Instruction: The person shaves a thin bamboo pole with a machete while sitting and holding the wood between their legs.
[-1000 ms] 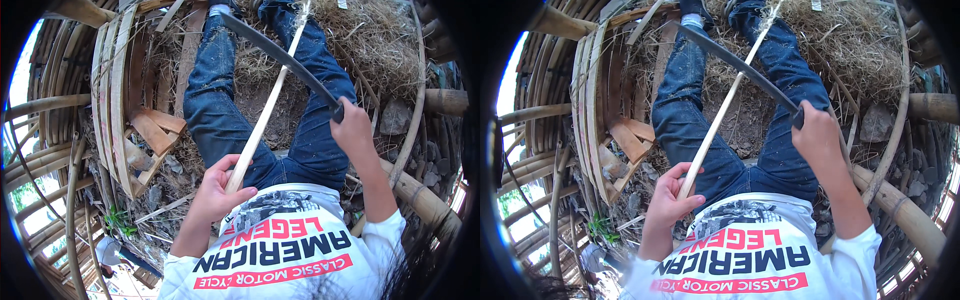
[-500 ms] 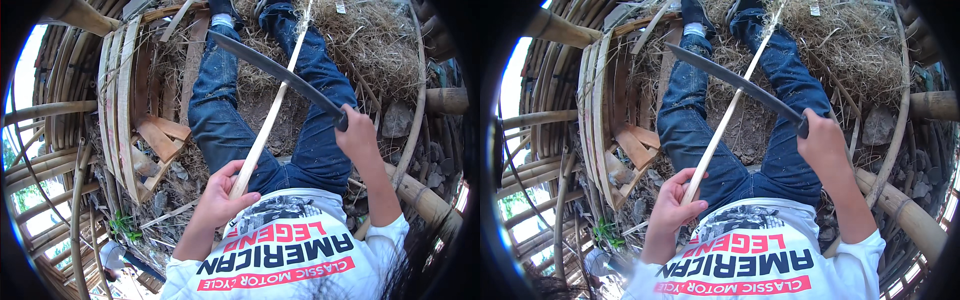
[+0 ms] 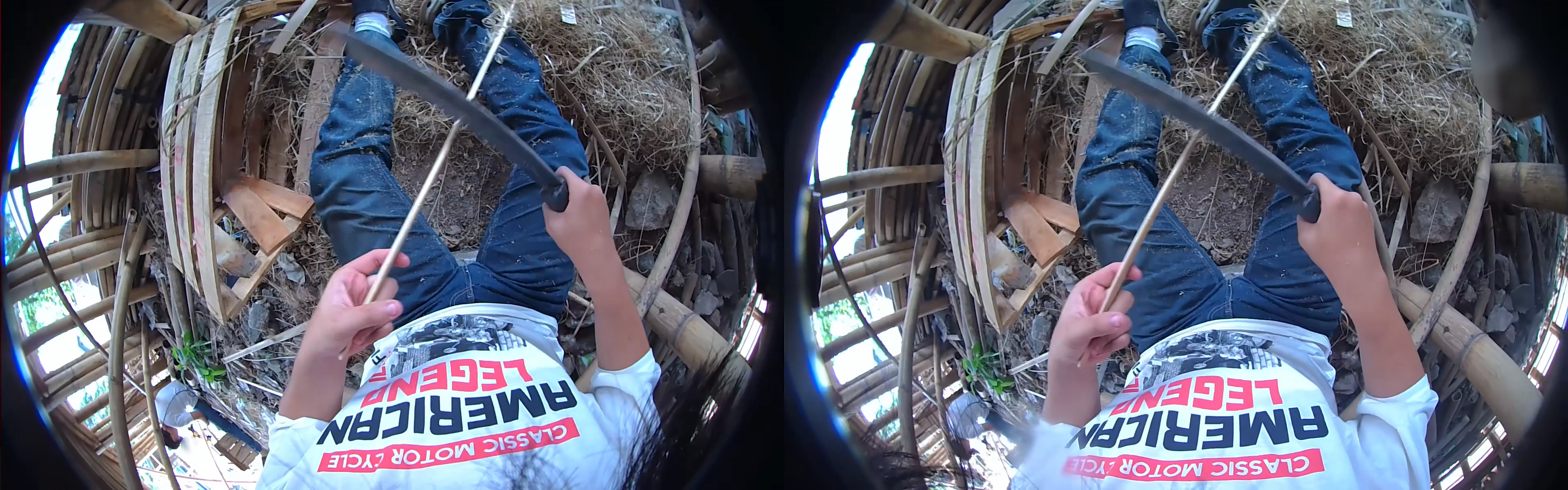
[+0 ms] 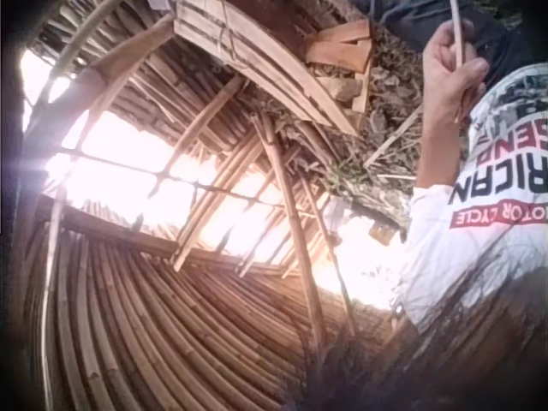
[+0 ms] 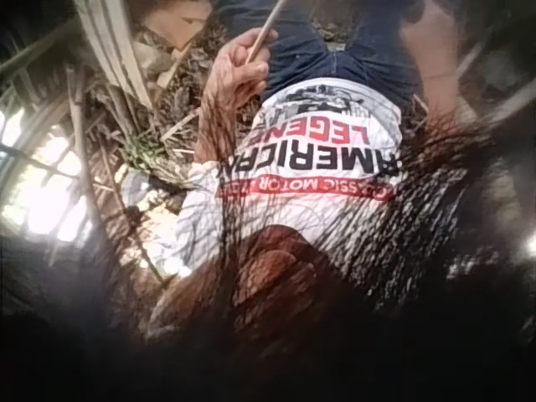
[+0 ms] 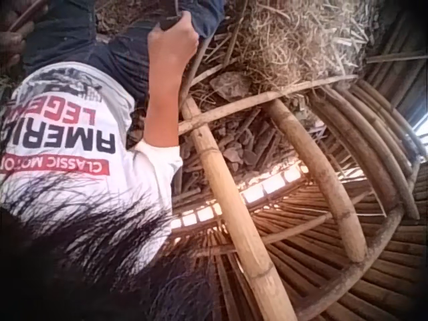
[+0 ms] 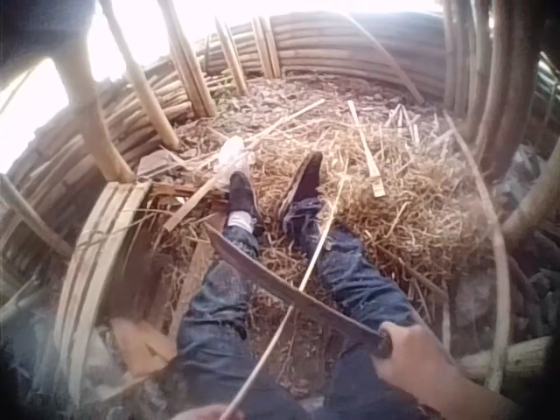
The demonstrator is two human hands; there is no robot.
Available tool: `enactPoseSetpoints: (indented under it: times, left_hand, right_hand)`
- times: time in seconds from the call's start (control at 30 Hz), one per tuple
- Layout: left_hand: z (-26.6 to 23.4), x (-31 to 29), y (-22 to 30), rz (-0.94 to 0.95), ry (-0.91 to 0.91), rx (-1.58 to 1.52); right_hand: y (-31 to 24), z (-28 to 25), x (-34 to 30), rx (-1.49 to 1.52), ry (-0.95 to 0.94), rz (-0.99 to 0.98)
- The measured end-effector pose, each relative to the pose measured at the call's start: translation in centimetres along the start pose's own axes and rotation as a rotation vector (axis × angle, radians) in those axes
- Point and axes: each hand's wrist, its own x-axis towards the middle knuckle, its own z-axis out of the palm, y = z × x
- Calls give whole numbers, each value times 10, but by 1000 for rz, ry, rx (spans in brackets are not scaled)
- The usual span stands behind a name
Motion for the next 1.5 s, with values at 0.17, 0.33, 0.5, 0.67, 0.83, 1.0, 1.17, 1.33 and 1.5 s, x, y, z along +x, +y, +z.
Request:
enactPoseSetpoints:
  times: [0.17,0.33,0.5,0.67,0.83,1.0,1.17,1.33,1.5]
  left_hand:
    - [-2,6,-1,-16,-15,31]
    - [-8,4,-2,-6,6,101]
    - [-12,2,-1,0,55,105]
    - [-6,18,-5,-13,71,312]
    - [-4,17,-11,-25,50,373]
    - [-6,7,-5,27,72,247]
    - [-3,21,-11,-14,72,423]
    - [-3,20,-10,-21,72,259]
    - [0,7,-5,-17,28,201]
  right_hand:
    - [-30,2,-31,54,-8,0]
    - [-36,0,-32,26,-141,-199]
    - [1,1,13,-130,22,-14]
    - [-8,9,1,-161,24,2]
    - [-36,16,-32,5,-86,-151]
    - [-6,18,21,-80,14,-115]
    - [33,23,52,-132,166,11]
    - [-17,16,-4,-5,-60,-53]
    - [-13,17,6,81,-95,-177]
